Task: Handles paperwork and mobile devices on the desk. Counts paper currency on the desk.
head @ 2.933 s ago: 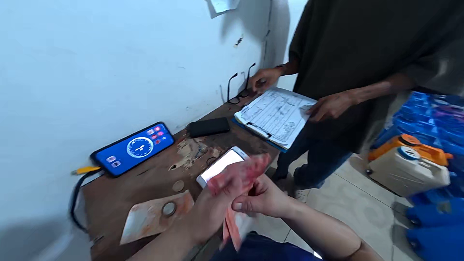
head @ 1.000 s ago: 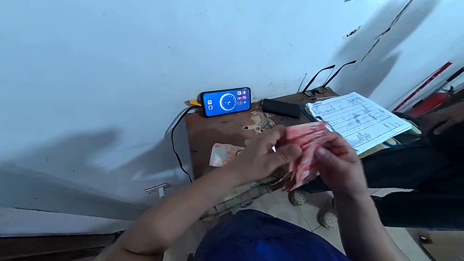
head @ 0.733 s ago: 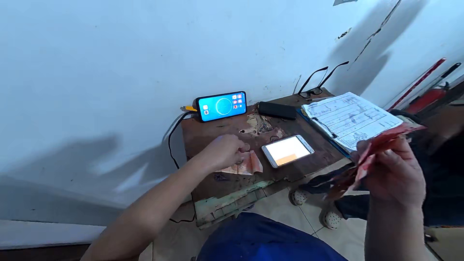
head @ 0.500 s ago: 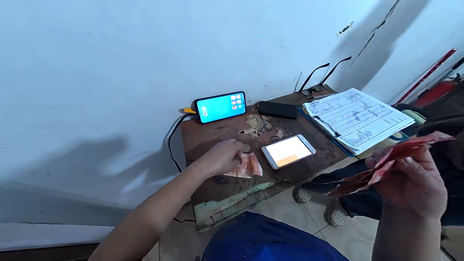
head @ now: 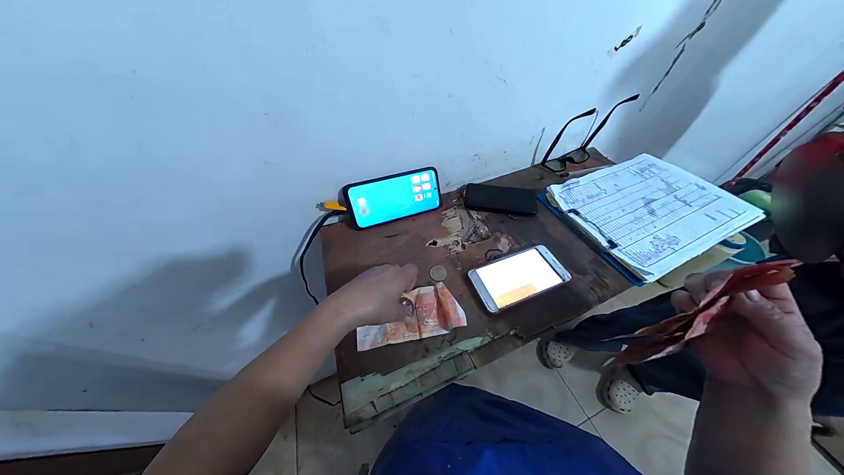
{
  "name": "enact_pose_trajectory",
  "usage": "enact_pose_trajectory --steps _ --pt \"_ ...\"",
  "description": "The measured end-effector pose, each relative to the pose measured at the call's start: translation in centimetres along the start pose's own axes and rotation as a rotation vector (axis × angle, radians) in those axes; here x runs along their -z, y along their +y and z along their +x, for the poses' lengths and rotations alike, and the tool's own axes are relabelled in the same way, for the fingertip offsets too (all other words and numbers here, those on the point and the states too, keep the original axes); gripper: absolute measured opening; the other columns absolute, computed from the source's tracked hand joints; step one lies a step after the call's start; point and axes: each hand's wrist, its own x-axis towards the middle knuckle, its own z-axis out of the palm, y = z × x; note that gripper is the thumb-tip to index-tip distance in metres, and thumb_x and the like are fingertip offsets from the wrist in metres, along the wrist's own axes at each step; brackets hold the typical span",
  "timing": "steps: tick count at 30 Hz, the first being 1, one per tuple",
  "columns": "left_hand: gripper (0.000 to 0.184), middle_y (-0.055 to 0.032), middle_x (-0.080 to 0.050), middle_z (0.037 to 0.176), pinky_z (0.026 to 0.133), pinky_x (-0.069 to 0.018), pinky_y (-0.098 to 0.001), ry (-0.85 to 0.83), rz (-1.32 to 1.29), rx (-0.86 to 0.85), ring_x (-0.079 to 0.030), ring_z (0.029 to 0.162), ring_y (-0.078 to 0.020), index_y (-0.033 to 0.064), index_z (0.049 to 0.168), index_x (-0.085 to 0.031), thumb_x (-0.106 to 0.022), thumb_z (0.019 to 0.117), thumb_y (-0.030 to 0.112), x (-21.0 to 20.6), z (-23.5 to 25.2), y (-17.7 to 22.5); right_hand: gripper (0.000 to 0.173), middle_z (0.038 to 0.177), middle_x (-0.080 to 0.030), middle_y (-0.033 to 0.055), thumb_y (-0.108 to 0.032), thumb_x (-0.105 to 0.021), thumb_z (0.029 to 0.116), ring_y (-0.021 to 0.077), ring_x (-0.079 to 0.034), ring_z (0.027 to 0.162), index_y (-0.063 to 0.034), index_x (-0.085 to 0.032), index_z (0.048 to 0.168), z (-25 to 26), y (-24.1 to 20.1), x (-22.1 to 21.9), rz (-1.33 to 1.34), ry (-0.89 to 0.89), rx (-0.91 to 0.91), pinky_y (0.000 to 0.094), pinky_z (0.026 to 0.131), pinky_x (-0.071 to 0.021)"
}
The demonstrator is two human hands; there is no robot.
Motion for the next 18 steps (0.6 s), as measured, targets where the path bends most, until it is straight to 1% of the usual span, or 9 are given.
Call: enact_pose_trajectory --steps 3,5,7,9,10,12,14,16,18 --pt "0.032 -0.0185 -0.062 0.093 0.081 -0.0508 -0.048 0.172 -0.263 -0.044 -0.061 0.084 -0.0286 -0.006 0.125 -0.052 -0.065 0.0981 0.006 -0.6 -0.4 -1.5 0.015 0.093 -0.076 -0.0116 -0.031 -0.071 0.0939 -0.0004 -0.07 0.08 -0.0324 -0.074 0.108 0.2 0.2 0.0 0.001 0.006 -0.006 0.0159 0.07 -0.0583" --pt "0.028 -0.0199 -0.062 0.09 0.079 -0.0505 -0.0507 0.338 -0.301 0.044 -0.062 0.083 -0.0312 -0.006 0.121 -0.054 -0.063 0.1009 0.011 -1.0 -0.6 -2.6 0.014 0.093 -0.075 -0.0111 -0.031 -0.071 0.0942 -0.0005 -0.069 0.079 -0.0317 -0.074 0.108 0.4 0.4 0.0 0.012 -0.002 -0.014 0.0155 0.07 -0.0576" --pt "0.033 -0.0272 -0.065 0.105 0.09 -0.0494 -0.0596 0.384 -0.153 0.177 -0.064 0.1 -0.0426 -0.0067 0.12 -0.06 -0.065 0.101 0.02 -1.1 -0.6 -2.9 0.013 0.091 -0.076 -0.011 -0.03 -0.071 0.0941 -0.0005 -0.07 0.078 -0.0312 -0.075 0.107 0.7 0.4 -0.5 0.028 -0.011 -0.026 0.0157 0.069 -0.0578" --pt "0.04 -0.0312 -0.058 0.126 0.101 -0.0442 -0.062 0.45 -0.032 0.248 -0.053 0.124 -0.049 -0.0068 0.12 -0.065 -0.067 0.0997 0.027 -1.3 -0.5 -2.1 0.014 0.091 -0.076 -0.0105 -0.03 -0.071 0.0936 0.0004 -0.07 0.079 -0.0306 -0.075 0.107 1.1 0.6 -1.2 0.053 -0.042 -0.038 0.0168 0.07 -0.0588" --pt "0.039 -0.0326 -0.055 0.131 0.102 -0.0431 -0.0621 0.518 0.001 0.225 -0.048 0.13 -0.0509 -0.0063 0.12 -0.067 -0.069 0.0986 0.026 -1.3 -0.2 -1.5 0.013 0.092 -0.075 -0.0105 -0.029 -0.071 0.0941 0.0007 -0.07 0.08 -0.0306 -0.075 0.107 1.2 0.8 -1.7 0.068 -0.061 -0.044 0.0172 0.071 -0.0592" --pt "0.031 -0.0329 -0.058 0.129 0.103 -0.0448 -0.0617 0.583 0.037 0.093 -0.049 0.129 -0.0513 -0.0048 0.117 -0.07 -0.069 0.0976 0.019 -1.1 0.9 0.1 0.013 0.091 -0.075 -0.0098 -0.028 -0.071 0.0938 0.0012 -0.071 0.08 -0.0297 -0.075 0.106 1.4 1.2 -3.1 0.093 -0.089 -0.059 0.0181 0.071 -0.0599" --pt "0.028 -0.0282 -0.06 0.128 0.104 -0.045 -0.0597 0.388 0.083 0.005 -0.055 0.125 -0.046 -0.0008 0.124 -0.069 -0.063 0.1006 0.014 -0.5 2.6 2.0 0.014 0.091 -0.076 -0.0083 -0.027 -0.071 0.0934 0.0019 -0.071 0.079 -0.0279 -0.076 0.106 1.5 1.5 -4.7 0.114 -0.126 -0.077 0.0186 0.071 -0.0598" --pt "0.036 -0.023 -0.058 0.133 0.103 -0.0447 -0.0588 0.158 0.174 0.0 -0.056 0.126 -0.0405 0.0035 0.136 -0.061 -0.06 0.1004 0.01 0.2 4.2 3.3 0.014 0.091 -0.076 -0.008 -0.028 -0.072 0.0934 0.0015 -0.071 0.08 -0.027 -0.075 0.107 1.6 1.4 -5.7 0.128 -0.17 -0.074 0.0183 0.073 -0.0598" --pt "0.034 -0.0228 -0.059 0.131 0.1 -0.045 -0.0592 0.097 0.203 -0.022 -0.056 0.124 -0.0401 0.0018 0.132 -0.062 -0.064 0.0986 0.01 0.9 4.9 3.5 0.015 0.092 -0.075 -0.0084 -0.029 -0.072 0.0935 0.0005 -0.07 0.079 -0.0272 -0.075 0.108 1.7 1.3 -6.4 0.127 -0.203 -0.051 0.0173 0.073 -0.0589"
